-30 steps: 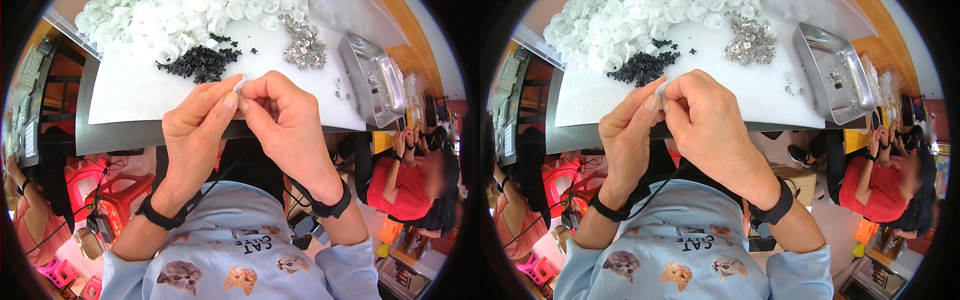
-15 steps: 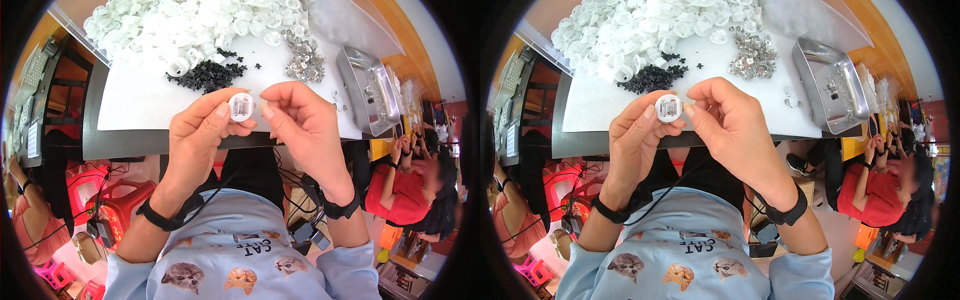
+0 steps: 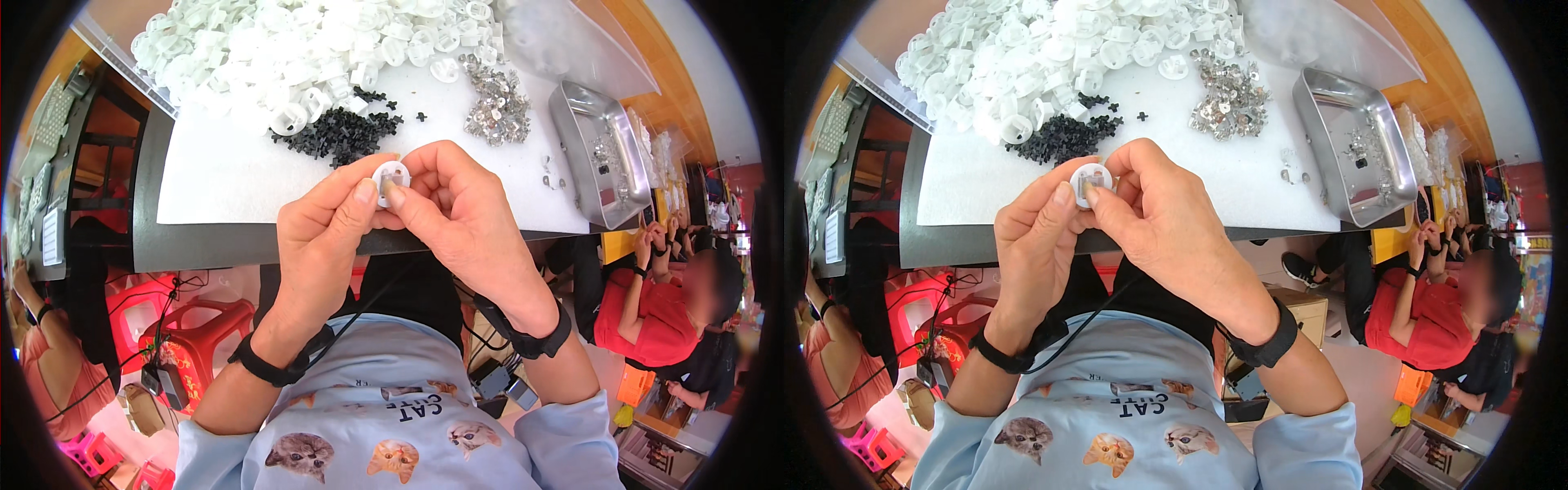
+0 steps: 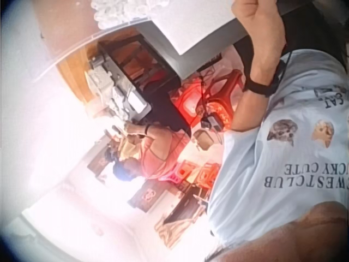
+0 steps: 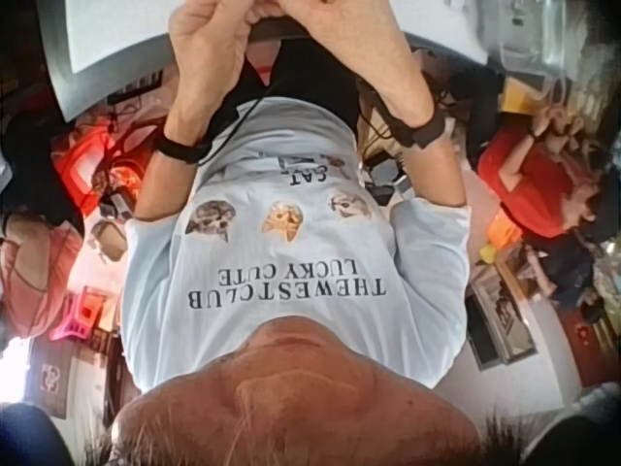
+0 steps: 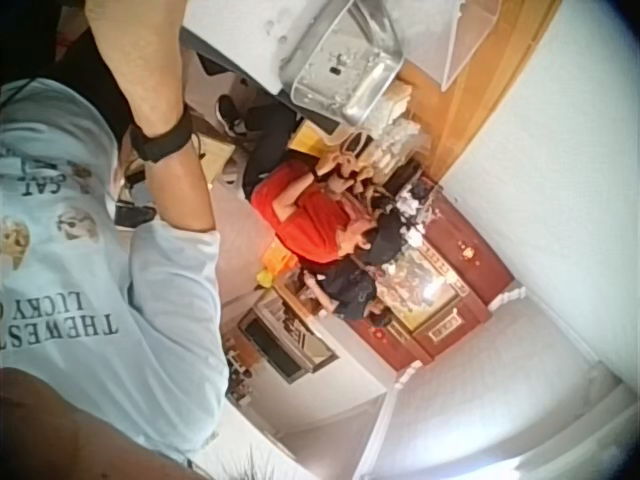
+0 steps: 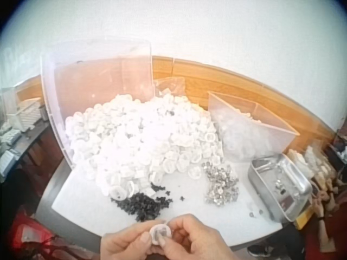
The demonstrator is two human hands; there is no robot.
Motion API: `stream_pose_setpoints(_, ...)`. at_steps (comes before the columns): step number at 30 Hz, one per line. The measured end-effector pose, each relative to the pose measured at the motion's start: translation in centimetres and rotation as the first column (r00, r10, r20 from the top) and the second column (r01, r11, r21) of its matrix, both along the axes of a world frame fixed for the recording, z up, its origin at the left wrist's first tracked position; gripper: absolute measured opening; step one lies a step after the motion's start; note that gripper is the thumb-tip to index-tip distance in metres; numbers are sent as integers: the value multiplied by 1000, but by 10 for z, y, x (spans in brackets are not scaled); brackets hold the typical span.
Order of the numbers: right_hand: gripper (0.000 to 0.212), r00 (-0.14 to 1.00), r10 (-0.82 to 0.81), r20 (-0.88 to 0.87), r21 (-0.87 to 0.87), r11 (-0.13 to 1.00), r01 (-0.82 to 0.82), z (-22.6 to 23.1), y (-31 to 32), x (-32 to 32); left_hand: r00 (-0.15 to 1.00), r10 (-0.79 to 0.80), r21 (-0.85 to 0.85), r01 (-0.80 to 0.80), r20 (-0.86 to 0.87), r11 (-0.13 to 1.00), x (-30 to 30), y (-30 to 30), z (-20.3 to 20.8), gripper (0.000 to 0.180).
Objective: Assembling small electronic and plastic components into circular housings.
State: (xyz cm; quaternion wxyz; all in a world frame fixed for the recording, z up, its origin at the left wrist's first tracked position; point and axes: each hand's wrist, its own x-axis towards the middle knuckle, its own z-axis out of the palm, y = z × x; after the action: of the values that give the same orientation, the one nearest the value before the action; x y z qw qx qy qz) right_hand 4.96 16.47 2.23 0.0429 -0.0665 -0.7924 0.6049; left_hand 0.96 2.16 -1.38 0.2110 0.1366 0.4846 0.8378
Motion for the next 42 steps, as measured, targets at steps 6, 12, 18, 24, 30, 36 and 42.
stream_pose_setpoints(6, 23, 995, 88, 39, 191, 977, -94, 24, 38, -7, 998, -59, -19, 59, -32, 998, 0, -2, 1, 33)
stream_pose_setpoints(12, 16, 920, 355, -166, 830, 553, -64, 17, 63, -50, 997, -81, -35, 81, -15, 996, 0, -3, 4, 33)
stream_pose_setpoints(18, 8, 939, 341, -43, 930, 356, -87, 23, 55, -56, 996, -85, 1, 85, -10, 996, -1, -4, 2, 32)
stream_pose_setpoints(24, 9, 894, 447, 39, 964, 220, -152, 19, 58, -68, 996, -84, 13, 84, -16, 996, -2, -4, 0, 32)
stream_pose_setpoints(30, 6, 873, 466, 145, 973, 90, -210, 25, 52, -66, 997, -76, 4, 76, -1, 997, -1, -2, 1, 32)
stream_pose_setpoints(36, 7, 836, 549, 17, 988, 117, -97, 17, 50, -69, 998, -66, -9, 66, -5, 998, -1, -4, 2, 32)
stream_pose_setpoints(42, 10, 948, 314, 45, 962, 241, -125, 13, 48, -74, 999, -46, -5, 46, 9, 999, 0, -2, 4, 32)
